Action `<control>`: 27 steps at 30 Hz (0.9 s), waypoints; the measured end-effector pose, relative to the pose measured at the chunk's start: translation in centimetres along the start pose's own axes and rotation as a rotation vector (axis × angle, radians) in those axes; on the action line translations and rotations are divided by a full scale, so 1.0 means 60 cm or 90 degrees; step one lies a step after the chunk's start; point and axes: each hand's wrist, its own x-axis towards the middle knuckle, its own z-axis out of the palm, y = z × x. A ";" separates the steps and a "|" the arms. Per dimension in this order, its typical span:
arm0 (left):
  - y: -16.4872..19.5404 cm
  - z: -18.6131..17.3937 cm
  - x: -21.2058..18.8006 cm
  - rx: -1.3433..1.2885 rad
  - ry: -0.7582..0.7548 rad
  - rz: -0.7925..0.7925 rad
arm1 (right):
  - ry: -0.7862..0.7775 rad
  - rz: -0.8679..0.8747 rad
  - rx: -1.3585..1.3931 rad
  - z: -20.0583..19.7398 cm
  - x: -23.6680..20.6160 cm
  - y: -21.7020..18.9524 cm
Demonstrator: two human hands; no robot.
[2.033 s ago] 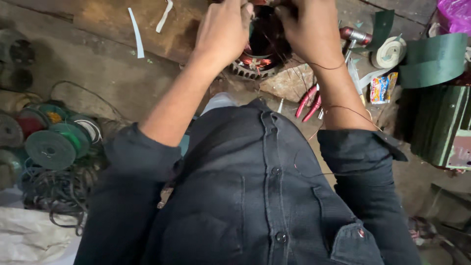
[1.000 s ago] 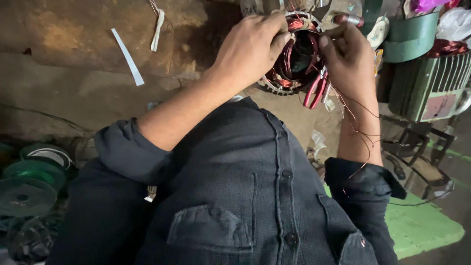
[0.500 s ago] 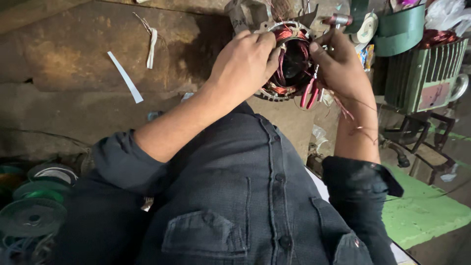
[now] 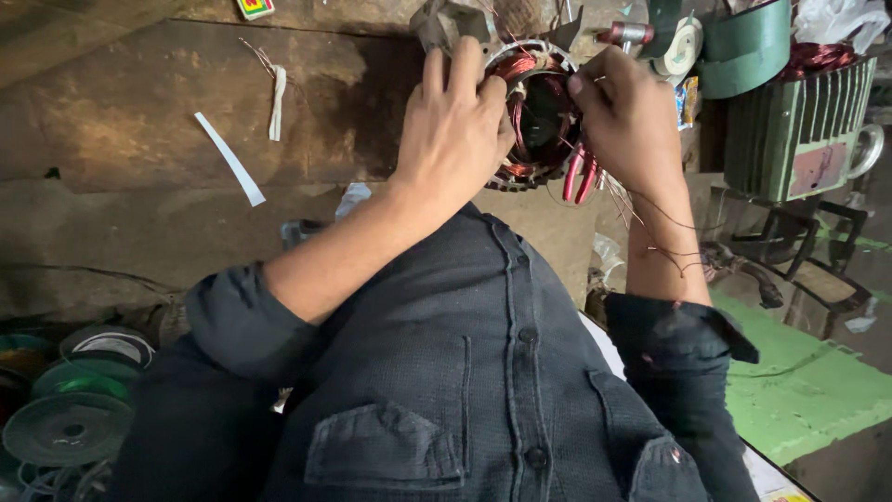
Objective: The person works on an electric motor stator on a cluttered workbench, using a screwdriver to pry at the copper windings, pulling out wire ends by hand, cutting green insulating sheet with scissors, fitting the insulation inside the stator, and tapping it with a hammer.
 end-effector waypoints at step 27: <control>0.005 -0.011 0.060 -0.154 -0.078 -0.008 | 0.021 -0.165 -0.069 -0.014 0.026 0.023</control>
